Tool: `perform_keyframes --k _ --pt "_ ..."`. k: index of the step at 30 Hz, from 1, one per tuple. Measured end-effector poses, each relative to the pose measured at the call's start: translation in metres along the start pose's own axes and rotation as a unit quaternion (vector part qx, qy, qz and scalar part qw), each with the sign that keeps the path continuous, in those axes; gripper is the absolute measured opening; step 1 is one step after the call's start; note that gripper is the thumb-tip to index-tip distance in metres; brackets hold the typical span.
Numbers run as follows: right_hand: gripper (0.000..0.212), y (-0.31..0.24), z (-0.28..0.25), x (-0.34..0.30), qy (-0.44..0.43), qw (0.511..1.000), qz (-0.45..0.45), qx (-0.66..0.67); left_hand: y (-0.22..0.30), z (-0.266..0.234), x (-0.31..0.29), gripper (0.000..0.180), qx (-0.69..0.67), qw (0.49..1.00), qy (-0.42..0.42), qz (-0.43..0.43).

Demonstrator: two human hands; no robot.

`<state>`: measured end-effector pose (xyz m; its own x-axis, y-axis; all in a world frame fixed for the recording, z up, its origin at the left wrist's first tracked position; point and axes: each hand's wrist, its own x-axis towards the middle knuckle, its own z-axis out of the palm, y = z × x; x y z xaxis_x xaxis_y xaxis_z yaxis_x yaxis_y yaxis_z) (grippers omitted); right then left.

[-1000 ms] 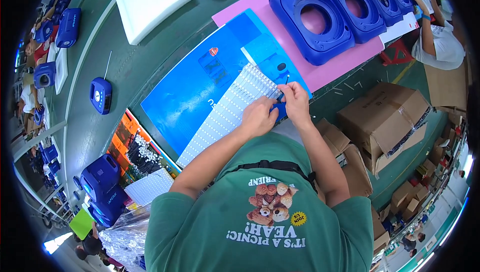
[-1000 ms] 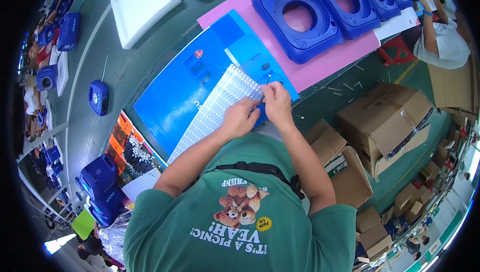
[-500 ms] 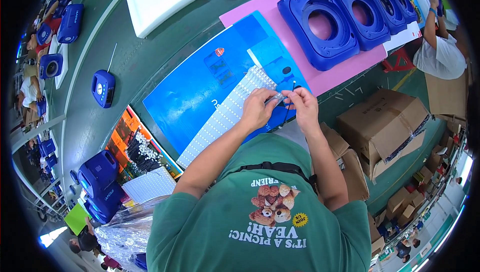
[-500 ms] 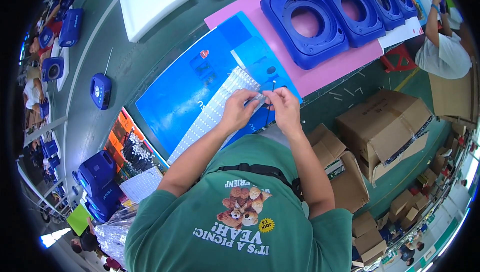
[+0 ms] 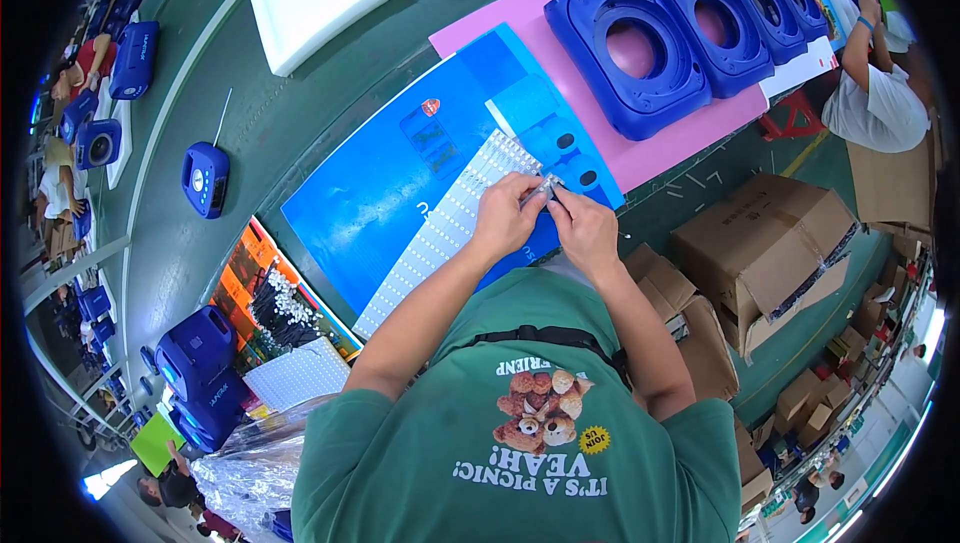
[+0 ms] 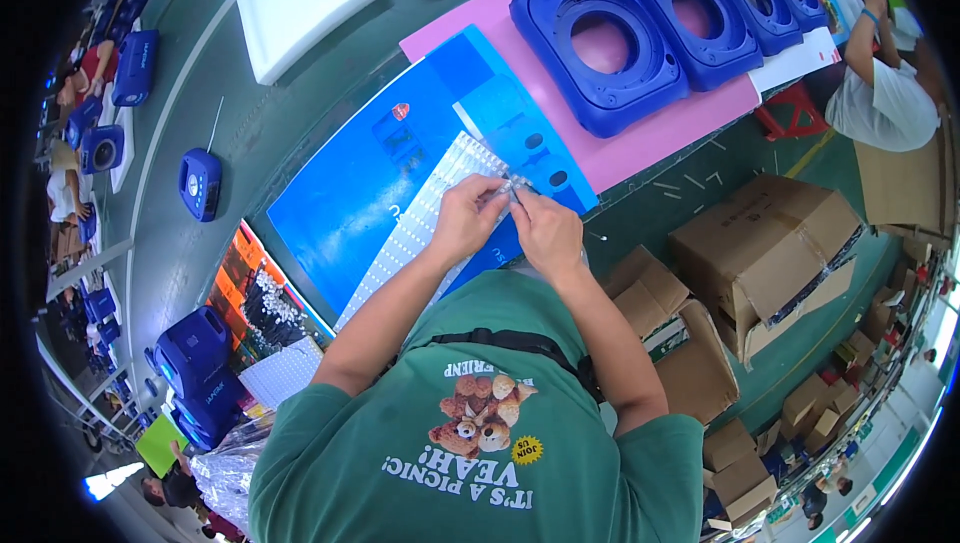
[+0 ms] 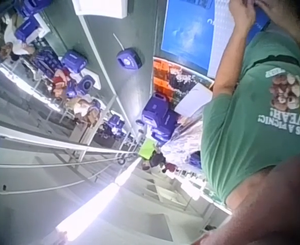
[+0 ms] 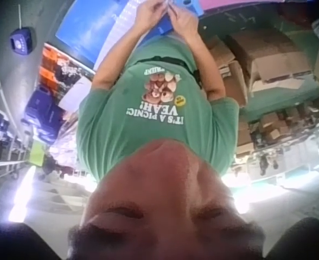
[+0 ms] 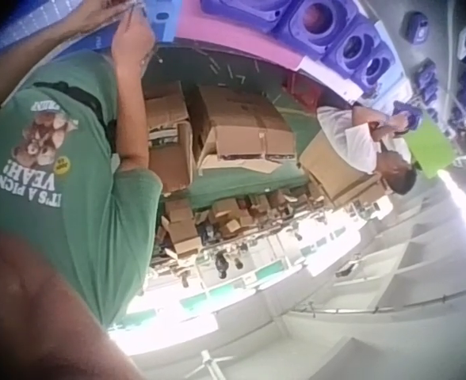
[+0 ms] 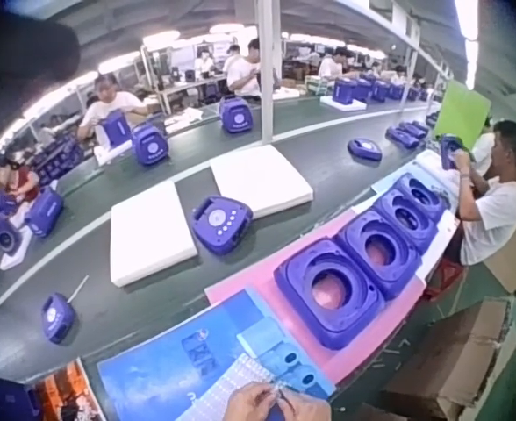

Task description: The person assembles electronic lighting components by connecting wiring harnesses to LED strips and placing the LED strips into plastic housings, using tweezers for precise manipulation.

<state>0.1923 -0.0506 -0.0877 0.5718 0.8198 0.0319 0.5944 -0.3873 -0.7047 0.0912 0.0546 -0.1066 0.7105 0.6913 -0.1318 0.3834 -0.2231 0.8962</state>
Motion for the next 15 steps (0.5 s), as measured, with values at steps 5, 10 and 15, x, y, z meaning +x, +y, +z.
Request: perform_keyframes --k 5,10,15 --pt "0.015 0.005 -0.003 -0.005 -0.020 0.994 0.068 0.083 -0.017 0.002 0.006 0.029 -0.034 0.992 -0.020 -0.123" --pt "0.019 0.011 0.003 -0.007 -0.059 0.968 0.170 0.175 -0.020 0.005 0.014 0.038 -0.026 0.994 -0.080 -0.076" --pt "0.019 0.017 0.011 -0.007 -0.051 0.928 0.252 0.269 -0.007 0.000 0.023 0.034 -0.020 0.981 -0.149 -0.122"
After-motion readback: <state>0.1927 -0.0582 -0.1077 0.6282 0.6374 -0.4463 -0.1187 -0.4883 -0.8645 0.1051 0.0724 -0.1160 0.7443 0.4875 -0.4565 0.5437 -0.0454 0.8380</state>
